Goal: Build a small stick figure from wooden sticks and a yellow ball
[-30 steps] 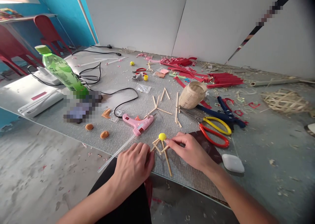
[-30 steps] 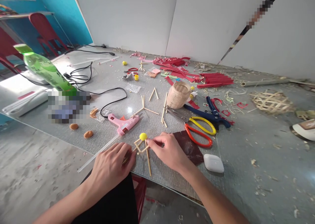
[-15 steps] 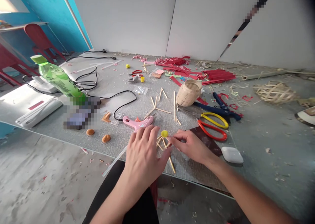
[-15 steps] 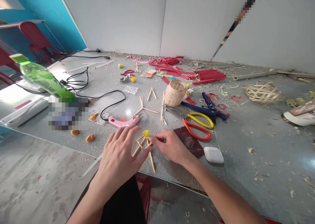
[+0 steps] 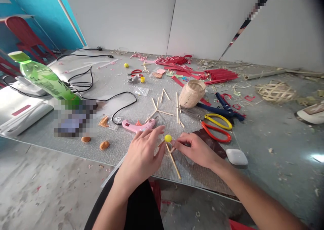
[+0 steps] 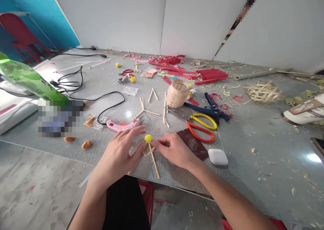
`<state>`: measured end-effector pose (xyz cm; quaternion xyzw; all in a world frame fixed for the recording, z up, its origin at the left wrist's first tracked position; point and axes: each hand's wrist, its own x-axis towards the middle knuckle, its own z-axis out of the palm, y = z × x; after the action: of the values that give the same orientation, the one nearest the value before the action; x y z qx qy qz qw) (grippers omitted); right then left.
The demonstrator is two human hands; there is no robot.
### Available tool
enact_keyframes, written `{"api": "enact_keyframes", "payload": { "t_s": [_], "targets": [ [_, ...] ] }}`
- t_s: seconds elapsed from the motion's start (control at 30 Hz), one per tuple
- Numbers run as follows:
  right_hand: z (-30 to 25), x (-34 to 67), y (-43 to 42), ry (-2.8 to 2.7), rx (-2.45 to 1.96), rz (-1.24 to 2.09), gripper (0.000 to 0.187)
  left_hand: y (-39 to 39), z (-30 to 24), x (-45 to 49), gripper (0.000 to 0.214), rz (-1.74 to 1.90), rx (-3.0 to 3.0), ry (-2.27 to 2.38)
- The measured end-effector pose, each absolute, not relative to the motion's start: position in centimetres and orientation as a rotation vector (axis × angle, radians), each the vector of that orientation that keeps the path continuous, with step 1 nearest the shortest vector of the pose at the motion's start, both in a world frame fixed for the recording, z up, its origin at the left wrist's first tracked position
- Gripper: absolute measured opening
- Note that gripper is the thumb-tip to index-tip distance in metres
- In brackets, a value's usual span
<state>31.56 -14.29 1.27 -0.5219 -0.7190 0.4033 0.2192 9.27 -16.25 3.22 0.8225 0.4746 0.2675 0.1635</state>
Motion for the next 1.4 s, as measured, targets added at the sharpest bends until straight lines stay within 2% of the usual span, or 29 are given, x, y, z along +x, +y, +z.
{"api": "enact_keyframes", "payload": {
  "t_s": [0.13,0.43,0.73,0.97,1.13,1.4],
  "targets": [
    [1.2,31.5,-14.3,-1.989,-1.446,1.103,0.053,-15.2,2.6,9.3,0.051,0.69,2.309,1.306],
    [1.0,31.8,-14.3,-1.953,-1.491,1.156,0.049,-14.0,3.0,10.1,0.053,0.67,2.303,1.302],
    [1.4,31.7,-14.3,-1.908,-1.465,1.212,0.049,-13.3,4.2,11.1,0.058,0.438,2.53,1.381],
    [1.5,31.7,-14.4,-1.929,-1.456,1.206,0.053,-13.7,4.0,10.9,0.057,0.491,2.542,1.388],
    [1.6,31.7,-14.3,-1.885,-1.457,1.223,0.062,-13.9,4.0,10.8,0.057,0.568,2.534,1.383],
    [1.8,31.9,-14.0,-1.742,-1.524,1.197,0.043,-13.9,4.3,10.6,0.059,0.695,2.375,1.408]
  ]
}}
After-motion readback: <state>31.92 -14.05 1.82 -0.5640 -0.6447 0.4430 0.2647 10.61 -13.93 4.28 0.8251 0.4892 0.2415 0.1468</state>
